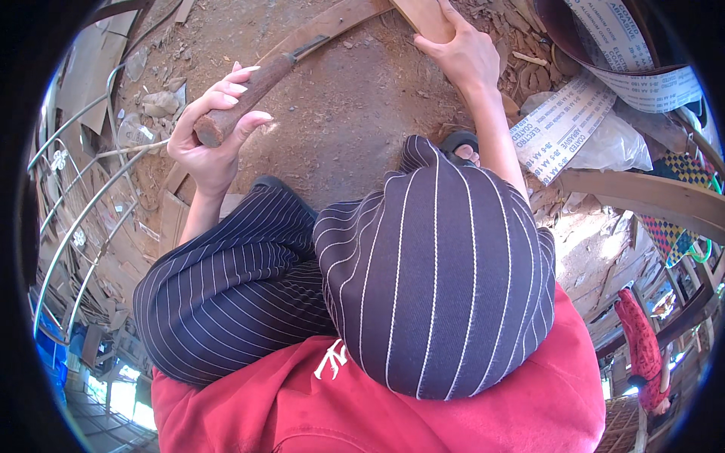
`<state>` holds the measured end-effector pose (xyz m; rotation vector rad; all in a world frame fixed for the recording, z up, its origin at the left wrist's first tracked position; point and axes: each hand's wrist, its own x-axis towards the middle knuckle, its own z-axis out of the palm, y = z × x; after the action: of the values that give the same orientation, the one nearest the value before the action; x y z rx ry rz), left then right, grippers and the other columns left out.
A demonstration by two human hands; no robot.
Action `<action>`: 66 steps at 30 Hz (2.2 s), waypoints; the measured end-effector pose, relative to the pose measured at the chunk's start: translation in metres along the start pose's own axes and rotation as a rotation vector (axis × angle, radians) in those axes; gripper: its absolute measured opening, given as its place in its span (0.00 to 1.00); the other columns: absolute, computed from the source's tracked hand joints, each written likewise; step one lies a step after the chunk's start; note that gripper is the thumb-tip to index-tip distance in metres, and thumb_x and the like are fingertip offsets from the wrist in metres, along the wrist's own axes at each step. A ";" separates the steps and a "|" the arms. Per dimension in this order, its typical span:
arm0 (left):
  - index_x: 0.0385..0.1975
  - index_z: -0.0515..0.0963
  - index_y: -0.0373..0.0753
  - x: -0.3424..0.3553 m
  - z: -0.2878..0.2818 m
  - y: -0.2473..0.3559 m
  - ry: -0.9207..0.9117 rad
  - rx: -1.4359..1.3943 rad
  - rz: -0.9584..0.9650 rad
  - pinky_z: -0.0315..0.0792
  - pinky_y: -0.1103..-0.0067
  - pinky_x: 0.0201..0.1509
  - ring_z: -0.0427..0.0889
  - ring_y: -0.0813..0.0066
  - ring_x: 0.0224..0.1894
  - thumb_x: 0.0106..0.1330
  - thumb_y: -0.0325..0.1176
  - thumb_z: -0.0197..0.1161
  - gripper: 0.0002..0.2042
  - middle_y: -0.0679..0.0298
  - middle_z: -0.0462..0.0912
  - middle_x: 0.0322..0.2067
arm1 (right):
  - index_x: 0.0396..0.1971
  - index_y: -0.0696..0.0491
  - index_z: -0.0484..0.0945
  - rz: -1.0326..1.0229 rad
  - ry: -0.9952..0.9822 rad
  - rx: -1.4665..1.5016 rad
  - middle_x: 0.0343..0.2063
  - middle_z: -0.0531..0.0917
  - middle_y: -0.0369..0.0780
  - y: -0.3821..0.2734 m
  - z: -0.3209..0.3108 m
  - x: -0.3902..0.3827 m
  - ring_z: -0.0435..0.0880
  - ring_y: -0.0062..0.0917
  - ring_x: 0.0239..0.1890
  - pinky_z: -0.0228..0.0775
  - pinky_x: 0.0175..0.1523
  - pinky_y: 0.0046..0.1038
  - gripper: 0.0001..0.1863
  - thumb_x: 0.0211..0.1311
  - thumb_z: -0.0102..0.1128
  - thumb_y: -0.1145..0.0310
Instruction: Use a chisel to carve and shape a piece of wood.
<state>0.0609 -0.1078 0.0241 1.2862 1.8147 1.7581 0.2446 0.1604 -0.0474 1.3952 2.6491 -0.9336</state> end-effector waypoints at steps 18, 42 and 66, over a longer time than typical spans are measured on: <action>0.39 0.81 0.34 0.003 0.002 -0.001 0.002 0.020 0.036 0.74 0.57 0.63 0.85 0.54 0.51 0.48 0.23 0.80 0.18 0.56 0.87 0.39 | 0.70 0.33 0.65 -0.001 -0.001 -0.022 0.40 0.87 0.51 0.000 -0.002 0.001 0.87 0.44 0.40 0.78 0.50 0.39 0.48 0.43 0.73 0.47; 0.33 0.85 0.38 0.023 0.011 -0.003 0.099 0.068 0.068 0.85 0.73 0.46 0.89 0.69 0.39 0.55 0.24 0.74 0.07 0.61 0.89 0.33 | 0.69 0.31 0.66 -0.142 0.037 -0.009 0.42 0.87 0.49 -0.012 -0.017 -0.001 0.87 0.43 0.42 0.78 0.49 0.39 0.44 0.47 0.70 0.46; 0.30 0.84 0.38 0.012 0.021 0.012 0.158 0.117 -0.005 0.81 0.78 0.41 0.88 0.73 0.35 0.54 0.25 0.74 0.06 0.62 0.88 0.32 | 0.63 0.35 0.76 -1.614 -0.166 -0.183 0.12 0.64 0.31 -0.123 -0.180 -0.014 0.65 0.19 0.13 0.60 0.21 0.26 0.41 0.38 0.64 0.59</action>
<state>0.0745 -0.0872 0.0352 1.2138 2.0319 1.8213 0.2077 0.1884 0.1663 -1.1063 3.1300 -0.5752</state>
